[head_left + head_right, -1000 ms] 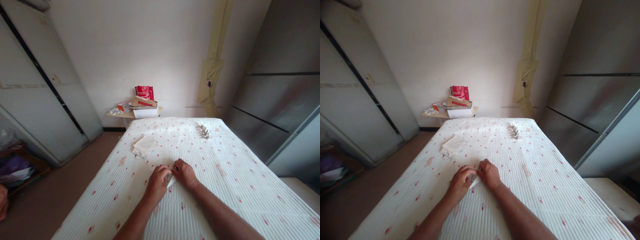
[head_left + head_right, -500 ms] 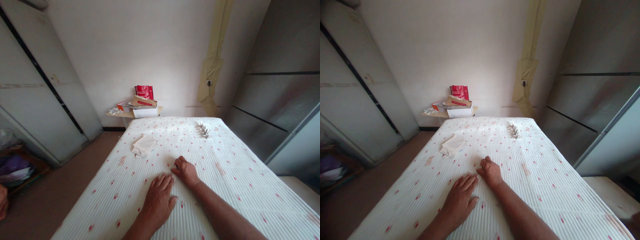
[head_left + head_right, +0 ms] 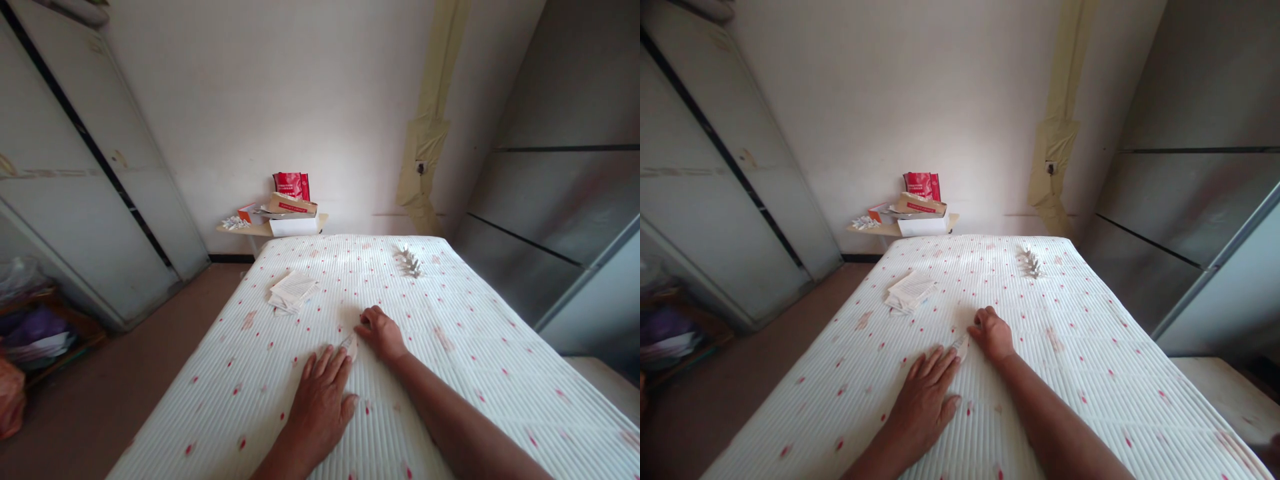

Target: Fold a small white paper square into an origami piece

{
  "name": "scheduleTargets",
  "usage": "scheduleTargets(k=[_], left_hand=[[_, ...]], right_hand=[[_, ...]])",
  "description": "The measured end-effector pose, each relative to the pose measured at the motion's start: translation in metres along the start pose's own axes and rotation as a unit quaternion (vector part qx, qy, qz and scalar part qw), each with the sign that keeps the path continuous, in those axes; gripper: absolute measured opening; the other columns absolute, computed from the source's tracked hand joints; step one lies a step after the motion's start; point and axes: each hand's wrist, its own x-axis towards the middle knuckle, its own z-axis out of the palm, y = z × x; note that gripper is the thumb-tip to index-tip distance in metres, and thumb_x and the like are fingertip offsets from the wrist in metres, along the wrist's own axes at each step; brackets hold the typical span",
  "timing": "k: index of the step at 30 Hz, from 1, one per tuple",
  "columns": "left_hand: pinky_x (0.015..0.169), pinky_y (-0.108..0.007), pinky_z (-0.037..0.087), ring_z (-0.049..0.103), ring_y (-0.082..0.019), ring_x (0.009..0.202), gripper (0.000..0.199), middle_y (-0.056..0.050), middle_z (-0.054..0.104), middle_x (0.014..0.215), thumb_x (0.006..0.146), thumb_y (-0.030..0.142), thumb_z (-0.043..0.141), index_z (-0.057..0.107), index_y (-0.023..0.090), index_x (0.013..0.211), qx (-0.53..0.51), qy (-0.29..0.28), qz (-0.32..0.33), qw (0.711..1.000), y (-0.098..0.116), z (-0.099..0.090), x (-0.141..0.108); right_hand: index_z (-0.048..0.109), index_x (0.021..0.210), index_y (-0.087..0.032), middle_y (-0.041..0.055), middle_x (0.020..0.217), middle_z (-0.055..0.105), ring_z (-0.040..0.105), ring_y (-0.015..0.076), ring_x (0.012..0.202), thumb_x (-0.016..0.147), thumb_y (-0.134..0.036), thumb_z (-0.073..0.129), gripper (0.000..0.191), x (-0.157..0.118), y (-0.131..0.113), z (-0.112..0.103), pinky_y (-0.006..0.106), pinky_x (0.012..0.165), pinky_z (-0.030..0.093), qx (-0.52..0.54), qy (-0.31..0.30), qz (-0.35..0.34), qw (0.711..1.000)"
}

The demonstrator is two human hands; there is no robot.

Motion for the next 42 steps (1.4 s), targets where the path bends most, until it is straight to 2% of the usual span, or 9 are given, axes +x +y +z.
scheduleTargets(k=[3,6,8,14,24,27,31,35,42], left_hand=[[0.106,-0.053,0.023,0.024,-0.027,0.132,0.056,-0.002,0.029,0.144,0.083,0.032,0.044,0.029,0.025,0.136,0.007,0.002,0.004,1.000,0.000,0.000,0.000],[0.105,-0.053,0.024,0.024,-0.027,0.132,0.057,-0.002,0.029,0.144,0.083,0.032,0.044,0.028,0.024,0.137,0.012,0.006,0.010,1.000,-0.001,0.002,-0.001],[0.106,-0.053,0.023,0.023,-0.027,0.132,0.057,-0.002,0.029,0.144,0.083,0.031,0.043,0.026,0.024,0.137,0.016,0.011,0.014,1.000,-0.002,0.003,-0.001],[0.107,-0.053,0.021,0.021,-0.027,0.133,0.057,0.000,0.026,0.145,0.083,0.032,0.043,0.026,0.026,0.138,0.018,0.007,0.011,1.000,-0.003,0.004,-0.002],[0.108,-0.053,0.019,0.022,-0.027,0.133,0.056,-0.001,0.028,0.145,0.083,0.033,0.043,0.030,0.024,0.136,-0.007,-0.024,-0.006,1.000,0.001,-0.002,0.000],[0.108,-0.053,0.018,0.021,-0.027,0.133,0.057,-0.001,0.027,0.145,0.082,0.029,0.043,0.029,0.025,0.137,-0.009,-0.022,-0.010,1.000,0.001,-0.001,0.000],[0.107,-0.054,0.019,0.021,-0.028,0.133,0.057,-0.001,0.027,0.145,0.081,0.029,0.044,0.030,0.025,0.136,-0.008,-0.019,-0.009,1.000,0.001,0.000,0.000],[0.107,-0.054,0.020,0.022,-0.028,0.133,0.058,-0.002,0.029,0.144,0.081,0.030,0.044,0.029,0.024,0.137,-0.002,-0.010,-0.003,1.000,0.001,-0.001,-0.001],[0.106,-0.049,0.026,0.028,-0.024,0.130,0.056,-0.001,0.033,0.142,0.083,0.026,0.043,0.029,0.025,0.137,0.010,0.015,0.023,1.000,0.000,-0.002,-0.009]], right_hand=[[0.054,0.075,-0.017,-0.0007,0.077,0.053,0.050,0.0108,0.067,0.071,-0.020,0.062,0.009,0.003,0.009,-0.002,0.022,0.062,0.037,0.119,0.001,-0.008,0.993],[0.056,0.076,-0.017,-0.0017,0.076,0.052,0.047,0.0091,0.061,0.069,-0.022,0.065,0.012,0.000,0.011,-0.008,0.021,0.057,0.037,0.218,-0.070,-0.068,0.971],[0.058,0.073,-0.017,-0.0012,0.078,0.053,0.048,0.0088,0.062,0.068,-0.022,0.067,0.011,-0.005,0.008,-0.012,0.020,0.057,0.037,0.217,-0.118,-0.112,0.962],[0.060,0.069,-0.017,-0.0008,0.079,0.053,0.051,0.0103,0.071,0.068,-0.016,0.066,0.006,-0.012,-0.003,-0.016,0.020,0.061,0.036,0.125,-0.137,-0.156,0.970],[0.057,0.058,-0.016,-0.0012,0.068,0.052,0.048,0.0101,0.061,0.064,-0.010,0.057,0.008,0.008,0.004,-0.012,0.021,0.059,0.036,0.137,-0.063,-0.031,0.988],[0.058,0.064,-0.016,-0.0020,0.063,0.054,0.049,0.0110,0.059,0.066,-0.020,0.057,0.004,0.012,0.003,-0.010,0.022,0.057,0.038,0.289,-0.029,0.035,0.956],[0.061,0.074,-0.016,-0.0014,0.066,0.058,0.051,0.0102,0.060,0.069,-0.027,0.059,0.012,0.008,-0.010,-0.006,0.022,0.059,0.040,0.399,-0.097,-0.036,0.911],[0.062,0.067,-0.016,-0.0010,0.068,0.060,0.052,0.0098,0.062,0.067,-0.011,0.055,0.008,0.005,-0.020,-0.002,0.020,0.061,0.040,0.282,-0.165,-0.125,0.937],[0.060,0.063,-0.016,-0.0021,0.068,0.060,0.050,0.0090,0.061,0.063,-0.001,0.048,0.019,0.013,-0.020,-0.004,0.018,0.059,0.037,0.117,-0.178,-0.142,0.967]])
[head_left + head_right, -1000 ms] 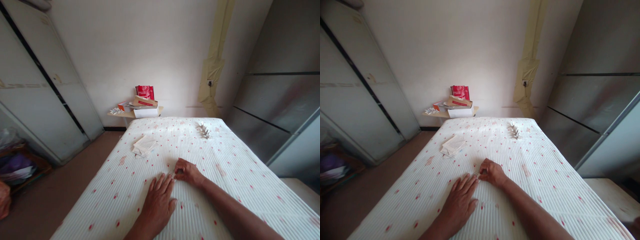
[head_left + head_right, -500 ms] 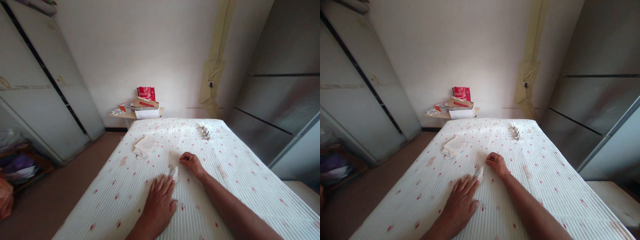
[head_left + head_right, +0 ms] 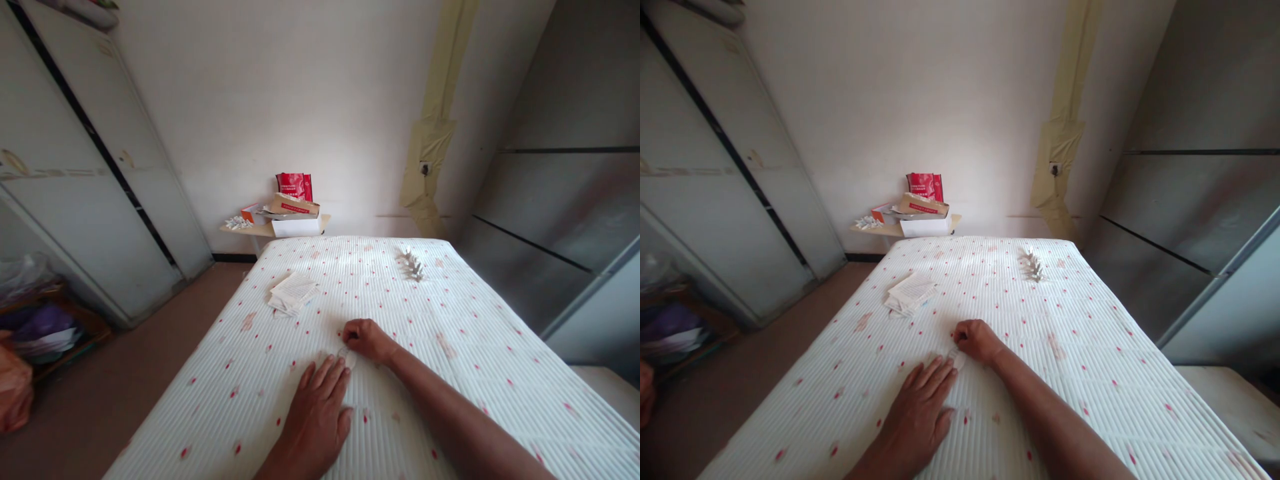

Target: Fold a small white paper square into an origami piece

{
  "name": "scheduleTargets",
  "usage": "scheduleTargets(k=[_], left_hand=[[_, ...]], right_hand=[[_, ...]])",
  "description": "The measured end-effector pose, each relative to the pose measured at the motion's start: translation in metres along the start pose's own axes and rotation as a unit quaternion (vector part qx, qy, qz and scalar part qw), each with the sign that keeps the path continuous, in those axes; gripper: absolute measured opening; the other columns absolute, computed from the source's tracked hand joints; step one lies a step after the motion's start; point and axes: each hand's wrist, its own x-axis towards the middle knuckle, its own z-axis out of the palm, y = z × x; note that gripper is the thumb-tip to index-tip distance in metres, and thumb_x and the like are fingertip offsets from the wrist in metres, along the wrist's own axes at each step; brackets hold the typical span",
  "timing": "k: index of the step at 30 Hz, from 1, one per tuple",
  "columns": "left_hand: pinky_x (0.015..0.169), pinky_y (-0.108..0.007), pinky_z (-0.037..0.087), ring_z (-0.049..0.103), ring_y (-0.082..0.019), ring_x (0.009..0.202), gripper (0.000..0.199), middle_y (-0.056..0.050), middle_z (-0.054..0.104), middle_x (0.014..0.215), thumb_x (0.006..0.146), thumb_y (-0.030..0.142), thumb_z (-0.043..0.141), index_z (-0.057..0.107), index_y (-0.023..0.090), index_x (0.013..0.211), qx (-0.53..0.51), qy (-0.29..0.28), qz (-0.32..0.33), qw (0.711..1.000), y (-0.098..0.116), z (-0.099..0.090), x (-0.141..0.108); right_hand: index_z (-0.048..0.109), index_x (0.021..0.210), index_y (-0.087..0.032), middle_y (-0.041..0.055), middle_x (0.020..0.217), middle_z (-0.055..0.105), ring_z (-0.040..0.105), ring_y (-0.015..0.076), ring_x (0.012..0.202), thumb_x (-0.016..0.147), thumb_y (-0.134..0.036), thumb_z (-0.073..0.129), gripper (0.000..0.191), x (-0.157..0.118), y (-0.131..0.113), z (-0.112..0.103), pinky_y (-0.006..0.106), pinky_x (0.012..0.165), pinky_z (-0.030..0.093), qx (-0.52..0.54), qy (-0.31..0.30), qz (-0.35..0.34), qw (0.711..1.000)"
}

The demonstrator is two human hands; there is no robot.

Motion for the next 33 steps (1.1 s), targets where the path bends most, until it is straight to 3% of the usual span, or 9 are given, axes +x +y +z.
scheduleTargets(k=[5,10,14,24,33], left_hand=[[0.105,-0.047,0.029,0.032,-0.023,0.129,0.055,-0.001,0.034,0.142,0.084,0.028,0.043,0.028,0.026,0.137,0.017,-0.001,0.017,1.000,-0.002,0.001,-0.011],[0.104,-0.044,0.031,0.035,-0.023,0.127,0.054,-0.001,0.038,0.140,0.084,0.028,0.043,0.030,0.026,0.137,0.028,0.016,0.027,0.999,-0.004,0.003,-0.017],[0.104,-0.044,0.031,0.036,-0.023,0.126,0.054,-0.001,0.040,0.138,0.083,0.027,0.044,0.032,0.026,0.135,0.023,0.019,0.020,0.999,-0.002,0.003,-0.016],[0.104,-0.044,0.030,0.036,-0.023,0.125,0.053,-0.001,0.039,0.139,0.082,0.027,0.043,0.034,0.026,0.134,0.012,0.014,0.012,1.000,0.000,0.002,-0.017],[0.104,-0.044,0.030,0.036,-0.023,0.125,0.052,-0.001,0.039,0.139,0.083,0.028,0.042,0.035,0.025,0.134,0.007,0.001,0.004,1.000,0.001,-0.001,-0.016]], right_hand=[[0.061,0.065,-0.015,-0.0010,0.071,0.062,0.052,0.0089,0.064,0.063,-0.002,0.049,0.018,0.003,-0.001,0.002,0.018,0.061,0.036,-0.034,-0.010,0.010,0.999],[0.061,0.068,-0.016,-0.0005,0.068,0.061,0.049,0.0097,0.060,0.065,-0.016,0.060,0.004,0.005,-0.007,0.004,0.019,0.054,0.032,-0.063,-0.010,0.055,0.996],[0.060,0.066,-0.017,-0.0012,0.068,0.060,0.048,0.0100,0.060,0.060,-0.020,0.066,0.009,0.005,-0.010,0.006,0.020,0.054,0.030,-0.077,-0.007,0.074,0.994],[0.058,0.063,-0.016,-0.0012,0.066,0.060,0.049,0.0095,0.059,0.060,-0.008,0.060,0.009,0.005,-0.007,0.002,0.018,0.055,0.033,-0.055,0.011,0.067,0.996],[0.057,0.062,-0.016,-0.0009,0.064,0.056,0.048,0.0100,0.060,0.059,-0.004,0.052,0.013,0.006,0.015,-0.003,0.019,0.057,0.034,-0.055,0.067,0.055,0.995]])
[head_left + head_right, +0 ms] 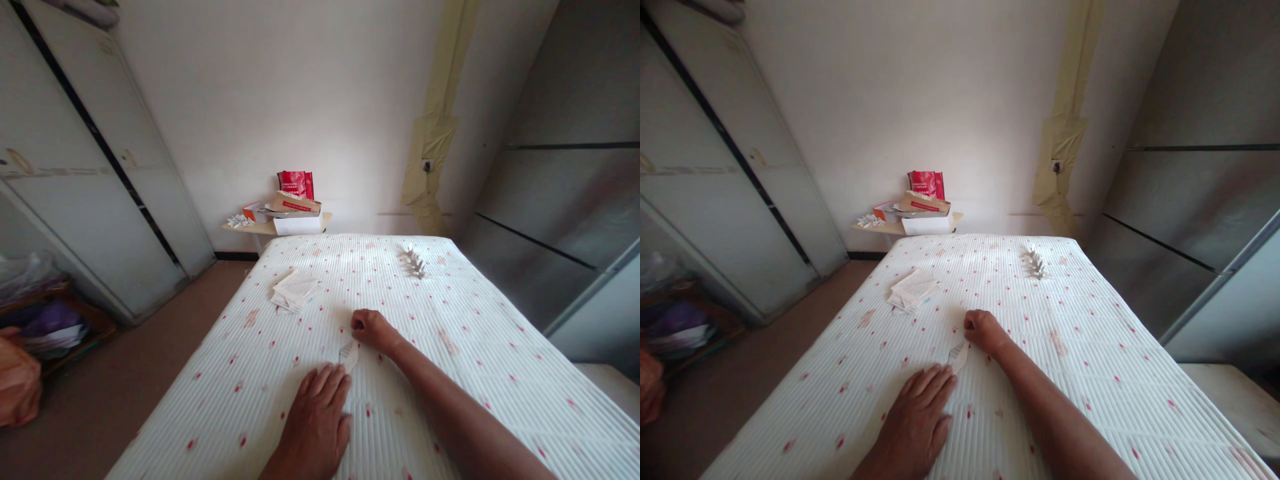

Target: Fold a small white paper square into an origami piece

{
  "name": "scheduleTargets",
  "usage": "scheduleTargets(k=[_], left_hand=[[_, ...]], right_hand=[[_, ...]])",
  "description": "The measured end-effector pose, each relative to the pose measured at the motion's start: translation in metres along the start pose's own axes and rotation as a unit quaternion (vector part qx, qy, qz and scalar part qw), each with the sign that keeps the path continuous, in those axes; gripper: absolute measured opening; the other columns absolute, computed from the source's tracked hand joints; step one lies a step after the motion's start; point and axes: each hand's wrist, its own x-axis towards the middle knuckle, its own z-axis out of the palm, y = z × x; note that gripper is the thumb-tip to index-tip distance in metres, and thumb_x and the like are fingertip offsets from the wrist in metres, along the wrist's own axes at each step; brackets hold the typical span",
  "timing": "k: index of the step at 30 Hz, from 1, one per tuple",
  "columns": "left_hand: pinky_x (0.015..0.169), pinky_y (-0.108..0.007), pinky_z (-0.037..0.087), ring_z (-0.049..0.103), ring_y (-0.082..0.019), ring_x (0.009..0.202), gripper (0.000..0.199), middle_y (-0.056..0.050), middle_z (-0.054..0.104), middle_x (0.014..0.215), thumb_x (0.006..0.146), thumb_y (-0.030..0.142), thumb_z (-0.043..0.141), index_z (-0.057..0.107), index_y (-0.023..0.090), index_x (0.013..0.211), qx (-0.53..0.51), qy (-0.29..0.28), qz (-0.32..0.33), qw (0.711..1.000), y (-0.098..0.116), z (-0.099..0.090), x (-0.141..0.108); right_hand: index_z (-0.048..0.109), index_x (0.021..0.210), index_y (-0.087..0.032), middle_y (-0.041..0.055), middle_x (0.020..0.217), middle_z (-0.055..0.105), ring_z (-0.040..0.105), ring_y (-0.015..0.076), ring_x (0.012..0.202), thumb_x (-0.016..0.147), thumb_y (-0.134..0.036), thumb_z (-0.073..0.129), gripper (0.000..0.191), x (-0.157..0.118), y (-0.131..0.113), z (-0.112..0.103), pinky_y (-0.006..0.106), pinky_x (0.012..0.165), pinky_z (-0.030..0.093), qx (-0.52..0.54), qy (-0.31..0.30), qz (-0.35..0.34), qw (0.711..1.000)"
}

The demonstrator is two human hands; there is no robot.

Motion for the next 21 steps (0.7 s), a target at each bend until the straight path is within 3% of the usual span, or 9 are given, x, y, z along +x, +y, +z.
scheduleTargets(k=[5,9,11,13,16,19,21], left_hand=[[0.102,-0.046,0.031,0.036,-0.026,0.125,0.051,-0.003,0.040,0.138,0.081,0.027,0.043,0.038,0.024,0.133,-0.005,-0.003,-0.035,0.999,0.009,0.003,0.002],[0.098,-0.050,0.033,0.039,-0.029,0.122,0.051,-0.006,0.038,0.139,0.081,0.023,0.041,0.039,0.024,0.132,-0.020,0.013,-0.095,0.995,0.025,0.008,0.011],[0.095,-0.050,0.035,0.041,-0.029,0.119,0.054,-0.007,0.040,0.138,0.079,0.016,0.041,0.040,0.025,0.132,-0.033,0.015,-0.109,0.993,0.033,0.007,0.015],[0.093,-0.047,0.039,0.044,-0.027,0.116,0.056,-0.007,0.043,0.135,0.076,0.010,0.040,0.042,0.023,0.130,-0.049,0.022,-0.094,0.994,0.036,0.004,0.018],[0.090,-0.042,0.044,0.050,-0.023,0.108,0.048,-0.007,0.054,0.124,0.073,0.006,0.037,0.055,0.021,0.116,-0.083,0.059,-0.080,0.992,0.027,-0.006,0.021],[0.085,-0.035,0.047,0.056,-0.017,0.093,0.042,-0.006,0.065,0.097,0.074,0.001,0.033,0.064,0.019,0.096,-0.126,0.115,-0.079,0.982,0.001,-0.016,0.031],[0.085,-0.035,0.047,0.056,-0.017,0.093,0.042,-0.004,0.066,0.095,0.073,0.000,0.035,0.065,0.019,0.095,-0.132,0.139,-0.035,0.981,-0.020,-0.019,0.041]], right_hand=[[0.059,0.072,-0.015,0.0025,0.073,0.059,0.052,0.0125,0.067,0.067,-0.006,0.045,0.018,-0.011,0.005,-0.009,0.022,0.065,0.039,0.012,0.083,0.041,0.996],[0.064,0.075,-0.018,0.0001,0.072,0.063,0.056,0.0128,0.067,0.072,-0.012,0.048,0.018,-0.035,-0.005,-0.012,0.021,0.063,0.042,0.126,0.011,0.015,0.992],[0.067,0.079,-0.019,0.0011,0.079,0.065,0.058,0.0132,0.072,0.074,-0.011,0.048,0.021,-0.046,-0.011,-0.012,0.022,0.068,0.043,0.104,-0.030,-0.023,0.994],[0.068,0.082,-0.020,0.0029,0.085,0.064,0.057,0.0152,0.083,0.075,-0.010,0.048,0.023,-0.054,-0.016,-0.011,0.024,0.076,0.042,0.043,-0.024,-0.054,0.997],[0.068,0.086,-0.022,0.0045,0.093,0.062,0.053,0.0178,0.092,0.075,-0.011,0.051,0.023,-0.058,-0.020,-0.011,0.027,0.080,0.041,-0.029,-0.019,-0.074,0.997],[0.068,0.089,-0.023,0.0047,0.096,0.060,0.052,0.0181,0.092,0.075,-0.011,0.054,0.023,-0.056,-0.020,-0.010,0.028,0.081,0.041,-0.055,-0.020,-0.087,0.994],[0.069,0.088,-0.024,0.0048,0.095,0.060,0.052,0.0177,0.090,0.076,-0.011,0.055,0.022,-0.055,-0.019,-0.008,0.028,0.080,0.041,-0.066,-0.018,-0.102,0.992]])
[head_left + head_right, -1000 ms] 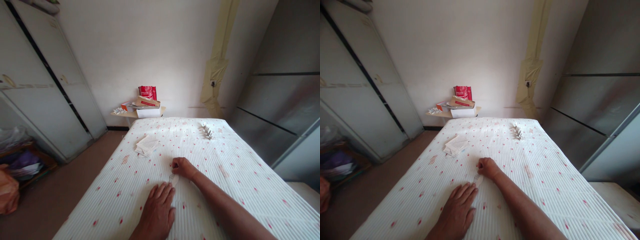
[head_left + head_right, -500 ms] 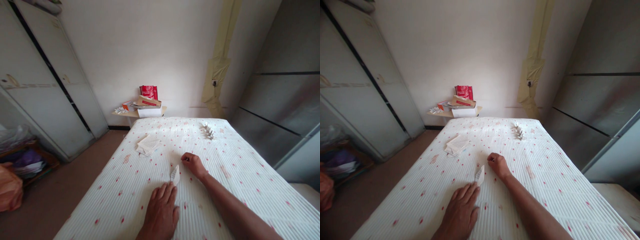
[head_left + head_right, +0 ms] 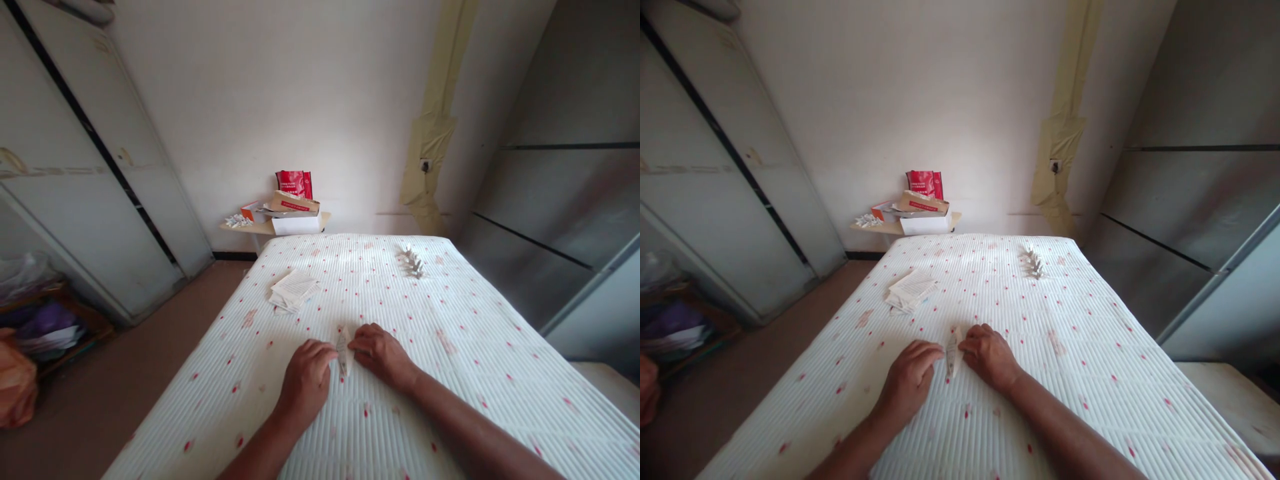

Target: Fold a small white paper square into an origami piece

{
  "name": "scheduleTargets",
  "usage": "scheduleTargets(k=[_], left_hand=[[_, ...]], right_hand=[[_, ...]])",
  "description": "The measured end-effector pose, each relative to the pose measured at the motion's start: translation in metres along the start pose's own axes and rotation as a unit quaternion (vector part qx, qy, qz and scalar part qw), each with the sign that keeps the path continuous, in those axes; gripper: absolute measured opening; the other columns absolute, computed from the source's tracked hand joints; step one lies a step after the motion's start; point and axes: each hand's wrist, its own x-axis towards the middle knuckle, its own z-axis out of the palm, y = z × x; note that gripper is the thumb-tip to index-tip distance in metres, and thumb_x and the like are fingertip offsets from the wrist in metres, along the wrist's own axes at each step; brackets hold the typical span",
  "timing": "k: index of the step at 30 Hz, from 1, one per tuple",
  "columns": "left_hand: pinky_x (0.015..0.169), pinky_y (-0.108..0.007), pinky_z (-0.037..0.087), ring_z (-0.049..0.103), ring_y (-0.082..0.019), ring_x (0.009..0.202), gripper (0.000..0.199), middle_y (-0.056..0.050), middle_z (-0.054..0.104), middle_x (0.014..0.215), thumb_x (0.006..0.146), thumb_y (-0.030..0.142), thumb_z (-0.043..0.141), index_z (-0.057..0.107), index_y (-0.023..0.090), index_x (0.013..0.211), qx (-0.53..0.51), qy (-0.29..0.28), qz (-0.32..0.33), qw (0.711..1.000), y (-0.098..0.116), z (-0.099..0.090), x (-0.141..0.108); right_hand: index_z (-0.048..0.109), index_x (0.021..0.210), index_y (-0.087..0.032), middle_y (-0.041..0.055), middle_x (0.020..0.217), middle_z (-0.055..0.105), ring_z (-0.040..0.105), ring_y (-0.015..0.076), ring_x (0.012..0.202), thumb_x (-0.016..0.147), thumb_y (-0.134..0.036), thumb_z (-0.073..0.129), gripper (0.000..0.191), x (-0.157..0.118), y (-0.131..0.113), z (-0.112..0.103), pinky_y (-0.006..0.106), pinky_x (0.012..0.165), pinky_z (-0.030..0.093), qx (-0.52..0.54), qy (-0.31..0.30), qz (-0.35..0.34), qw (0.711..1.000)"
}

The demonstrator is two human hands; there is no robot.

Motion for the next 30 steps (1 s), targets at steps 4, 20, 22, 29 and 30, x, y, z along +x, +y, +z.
scheduleTargets(k=[4,20,22,29,30], left_hand=[[0.097,-0.038,0.039,0.048,-0.017,0.113,0.042,-0.001,0.061,0.114,0.077,0.003,0.038,0.062,0.023,0.105,0.017,-0.050,0.098,0.994,-0.029,0.000,0.026],[0.094,-0.039,0.041,0.049,-0.019,0.113,0.024,-0.002,0.062,0.114,0.085,0.020,0.048,0.061,0.024,0.105,0.058,-0.066,0.174,0.981,-0.039,0.013,0.036],[0.093,-0.040,0.042,0.049,-0.021,0.112,0.025,-0.003,0.061,0.114,0.084,0.019,0.049,0.061,0.023,0.105,0.063,-0.058,0.172,0.981,-0.038,0.015,0.035],[0.097,-0.042,0.038,0.042,-0.023,0.120,0.026,-0.006,0.056,0.122,0.078,0.015,0.051,0.061,0.020,0.102,0.055,-0.060,0.166,0.983,-0.034,0.015,0.033],[0.098,-0.042,0.037,0.039,-0.023,0.122,0.025,-0.006,0.053,0.126,0.077,0.014,0.052,0.061,0.020,0.100,0.052,-0.069,0.164,0.983,-0.034,0.014,0.035]], right_hand=[[0.069,0.087,-0.024,0.0049,0.092,0.060,0.052,0.0170,0.086,0.080,-0.014,0.054,0.019,0.000,0.003,0.003,0.028,0.079,0.041,-0.023,0.007,-0.029,0.999],[0.069,0.085,-0.028,0.0028,0.087,0.059,0.051,0.0164,0.084,0.081,-0.010,0.054,0.024,-0.020,-0.012,0.016,0.031,0.073,0.037,-0.018,0.059,-0.009,0.998],[0.069,0.086,-0.029,0.0024,0.087,0.059,0.050,0.0167,0.085,0.080,-0.009,0.054,0.025,-0.026,-0.017,0.017,0.032,0.074,0.036,-0.004,0.061,-0.014,0.998],[0.065,0.084,-0.022,0.0029,0.087,0.060,0.054,0.0151,0.085,0.076,-0.001,0.049,0.028,-0.031,-0.014,0.010,0.030,0.077,0.041,0.143,0.083,-0.029,0.986],[0.064,0.087,-0.020,0.0041,0.089,0.059,0.054,0.0150,0.086,0.075,-0.001,0.049,0.028,-0.030,-0.012,0.008,0.029,0.077,0.042,0.169,0.091,-0.023,0.981]])
